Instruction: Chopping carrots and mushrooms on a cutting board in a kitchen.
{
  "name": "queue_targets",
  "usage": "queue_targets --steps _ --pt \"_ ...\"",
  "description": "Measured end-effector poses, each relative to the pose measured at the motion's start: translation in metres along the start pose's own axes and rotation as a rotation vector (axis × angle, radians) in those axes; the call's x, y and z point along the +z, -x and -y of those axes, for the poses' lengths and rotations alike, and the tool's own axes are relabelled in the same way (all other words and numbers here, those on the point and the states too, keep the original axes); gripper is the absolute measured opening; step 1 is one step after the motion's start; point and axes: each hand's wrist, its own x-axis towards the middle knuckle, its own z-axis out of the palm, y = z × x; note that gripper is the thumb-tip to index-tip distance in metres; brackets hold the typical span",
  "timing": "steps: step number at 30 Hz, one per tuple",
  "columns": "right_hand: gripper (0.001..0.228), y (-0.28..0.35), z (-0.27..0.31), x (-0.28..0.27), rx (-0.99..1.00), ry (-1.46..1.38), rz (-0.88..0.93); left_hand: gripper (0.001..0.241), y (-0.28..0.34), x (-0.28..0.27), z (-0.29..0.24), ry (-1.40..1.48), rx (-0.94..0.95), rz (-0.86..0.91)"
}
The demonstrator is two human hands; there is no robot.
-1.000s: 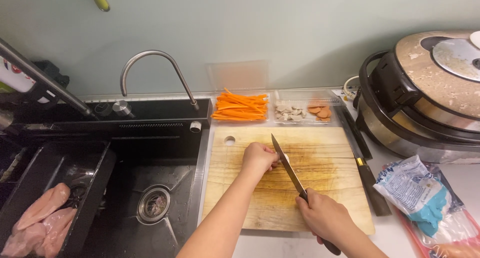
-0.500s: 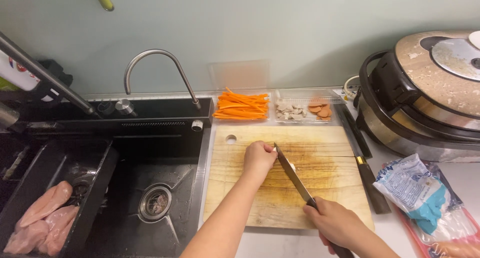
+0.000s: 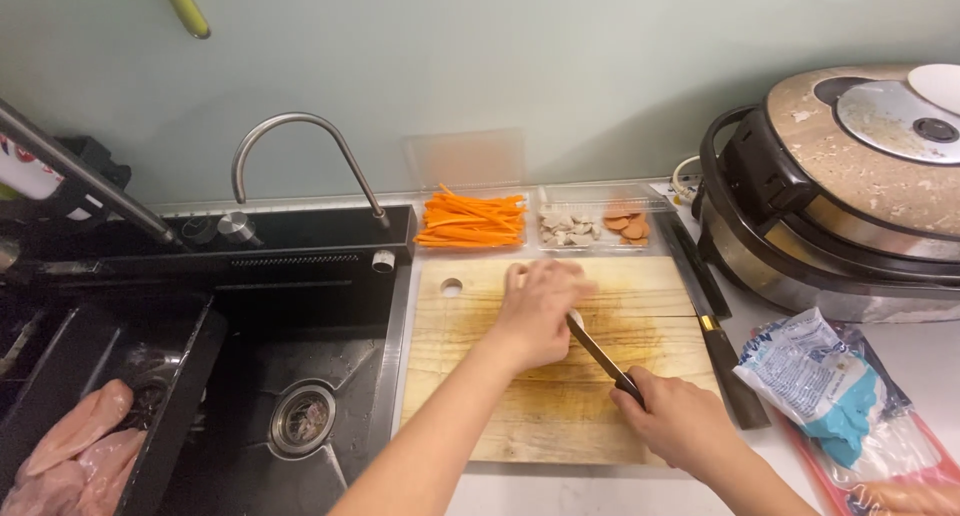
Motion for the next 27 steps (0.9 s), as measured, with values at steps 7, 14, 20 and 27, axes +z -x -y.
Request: queue_targets --steps 7,14,20,27 --pt "0.033 0.002 -0.002 -0.006 -0.064 0.287 -0.114 0.037 -0.013 0.009 0.014 0.011 0.036 0.538" --pt "0.034 0.000 -0.014 -0.003 -0.068 0.328 -0.156 0.018 -0.009 0.015 0.035 0.269 -0.182 0.382" --pt "0.032 0.008 -0.017 -0.019 0.013 0.123 -0.091 0.015 0.013 0.040 0.042 0.417 -0.623 0.033" --pt "0.036 0.023 0.017 -0.040 0.266 -0.238 0.144 0.013 -0.005 0.057 0.027 0.346 -1.005 0.241"
